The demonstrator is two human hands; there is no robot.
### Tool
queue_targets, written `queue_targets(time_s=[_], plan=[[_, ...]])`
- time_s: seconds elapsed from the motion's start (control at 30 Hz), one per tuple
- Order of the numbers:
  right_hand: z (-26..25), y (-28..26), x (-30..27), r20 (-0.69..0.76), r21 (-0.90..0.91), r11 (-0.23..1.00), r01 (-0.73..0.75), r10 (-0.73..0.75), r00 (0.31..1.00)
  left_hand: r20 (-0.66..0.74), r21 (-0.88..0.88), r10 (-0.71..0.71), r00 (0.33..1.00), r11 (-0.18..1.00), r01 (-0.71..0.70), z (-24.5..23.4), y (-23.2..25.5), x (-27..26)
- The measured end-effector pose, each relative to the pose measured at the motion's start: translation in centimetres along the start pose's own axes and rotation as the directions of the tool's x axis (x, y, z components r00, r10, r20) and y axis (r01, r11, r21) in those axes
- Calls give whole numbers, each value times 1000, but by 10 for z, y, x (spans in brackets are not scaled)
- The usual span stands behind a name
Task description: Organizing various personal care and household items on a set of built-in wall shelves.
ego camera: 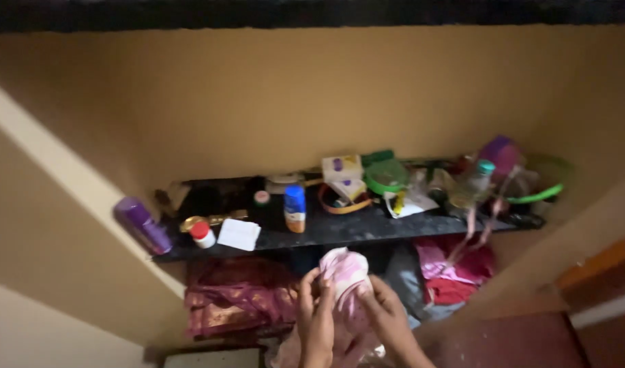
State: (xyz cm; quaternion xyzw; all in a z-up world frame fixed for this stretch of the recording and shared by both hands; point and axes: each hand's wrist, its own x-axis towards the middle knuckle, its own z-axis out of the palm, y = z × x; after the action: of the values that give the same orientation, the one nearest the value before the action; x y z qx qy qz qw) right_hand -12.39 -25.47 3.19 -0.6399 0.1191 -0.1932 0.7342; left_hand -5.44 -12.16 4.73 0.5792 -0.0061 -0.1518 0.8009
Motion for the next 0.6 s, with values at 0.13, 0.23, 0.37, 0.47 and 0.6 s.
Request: queue_targets(time_s=[0.13,0.23,0.37,0.47,0.6], plan=[[-9,-44,-3,-146,301,942,-152,202,968,300,296,170,939,919,-261,15,-7,-11],[-42,0,18,-82,142,974,-177,190,978,476,427,79,876,850,-308,18,-15,-11],[-50,-32,69,16,-457,889,4,4,1000,230,429,116,966,879,-207,19,-51,12],[-42,-79,135,75,-766,586,266,-329,941,38,403,124,992,906,-129,22,-33,17],[-43,-96,242,399,-731,265,628,-580,710,-9,259,257,966,934,-246,15,-26,27]])
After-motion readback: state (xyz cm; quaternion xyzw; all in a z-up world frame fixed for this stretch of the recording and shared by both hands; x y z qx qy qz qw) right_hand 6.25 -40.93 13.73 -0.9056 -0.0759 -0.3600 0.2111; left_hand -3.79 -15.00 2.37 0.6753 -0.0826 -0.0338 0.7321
